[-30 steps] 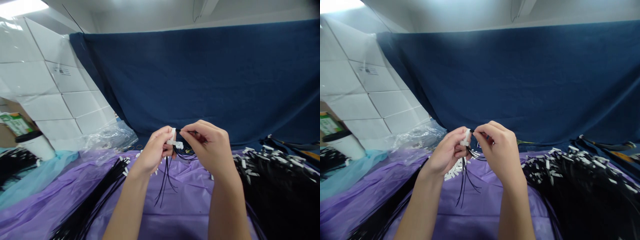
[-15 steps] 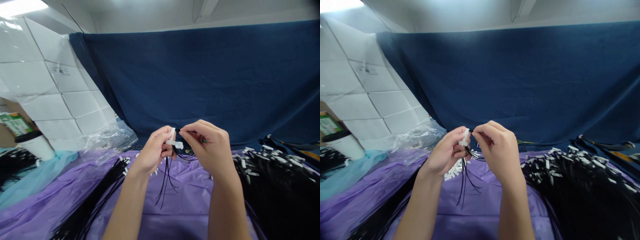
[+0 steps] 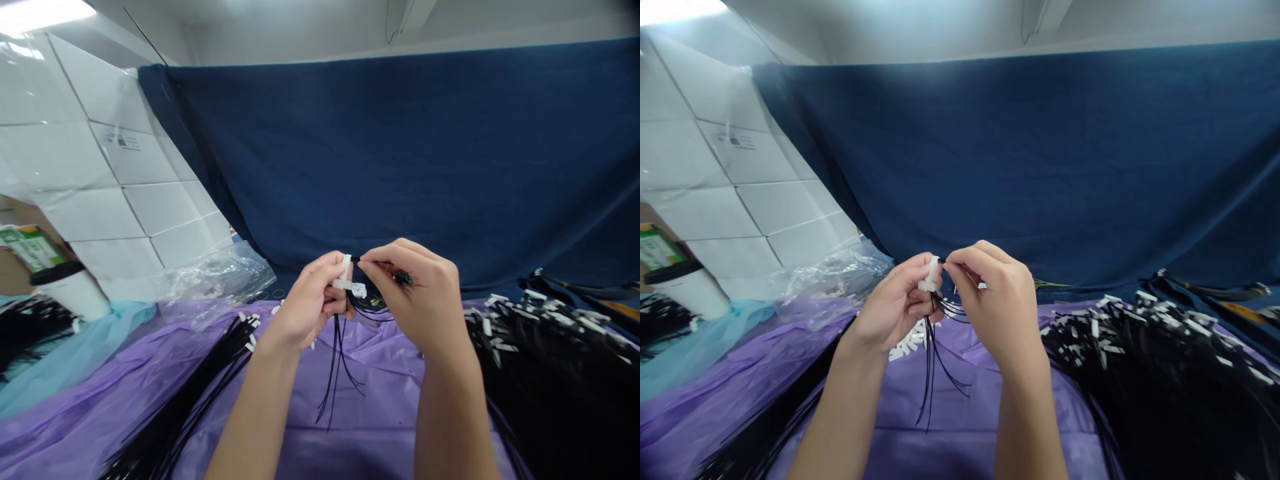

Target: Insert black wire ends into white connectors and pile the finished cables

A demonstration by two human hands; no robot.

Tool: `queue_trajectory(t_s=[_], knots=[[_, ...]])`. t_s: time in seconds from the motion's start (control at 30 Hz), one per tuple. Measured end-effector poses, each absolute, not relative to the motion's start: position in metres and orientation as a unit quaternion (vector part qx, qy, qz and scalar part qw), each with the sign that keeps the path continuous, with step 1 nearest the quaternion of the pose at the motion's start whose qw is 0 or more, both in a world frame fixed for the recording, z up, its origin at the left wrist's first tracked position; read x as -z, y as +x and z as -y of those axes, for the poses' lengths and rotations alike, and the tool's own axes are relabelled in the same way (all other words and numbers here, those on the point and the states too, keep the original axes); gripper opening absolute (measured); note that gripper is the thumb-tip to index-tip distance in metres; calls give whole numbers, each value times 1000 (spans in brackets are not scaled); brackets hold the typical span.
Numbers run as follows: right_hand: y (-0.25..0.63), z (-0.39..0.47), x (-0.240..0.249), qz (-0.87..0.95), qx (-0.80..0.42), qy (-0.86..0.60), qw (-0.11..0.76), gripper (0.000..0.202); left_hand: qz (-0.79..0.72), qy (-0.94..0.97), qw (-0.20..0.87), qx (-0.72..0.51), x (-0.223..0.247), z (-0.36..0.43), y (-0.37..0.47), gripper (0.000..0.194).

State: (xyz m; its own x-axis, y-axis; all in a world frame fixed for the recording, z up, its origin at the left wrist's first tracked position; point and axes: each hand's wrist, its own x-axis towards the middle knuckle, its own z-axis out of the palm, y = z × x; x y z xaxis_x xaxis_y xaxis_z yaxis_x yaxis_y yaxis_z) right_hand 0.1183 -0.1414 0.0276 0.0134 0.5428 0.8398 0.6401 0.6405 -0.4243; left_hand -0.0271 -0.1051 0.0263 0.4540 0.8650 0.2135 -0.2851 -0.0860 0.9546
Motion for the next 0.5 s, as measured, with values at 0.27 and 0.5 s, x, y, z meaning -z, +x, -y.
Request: queue_trajectory(t_s=[0.27, 0.5], knots=[[113, 140, -26, 676, 57, -431, 595, 8, -249, 554, 639, -472, -26, 105, -29, 20], [115, 164, -33, 626, 12, -450, 636, 11, -220, 426, 611, -630, -27, 97, -28, 18]])
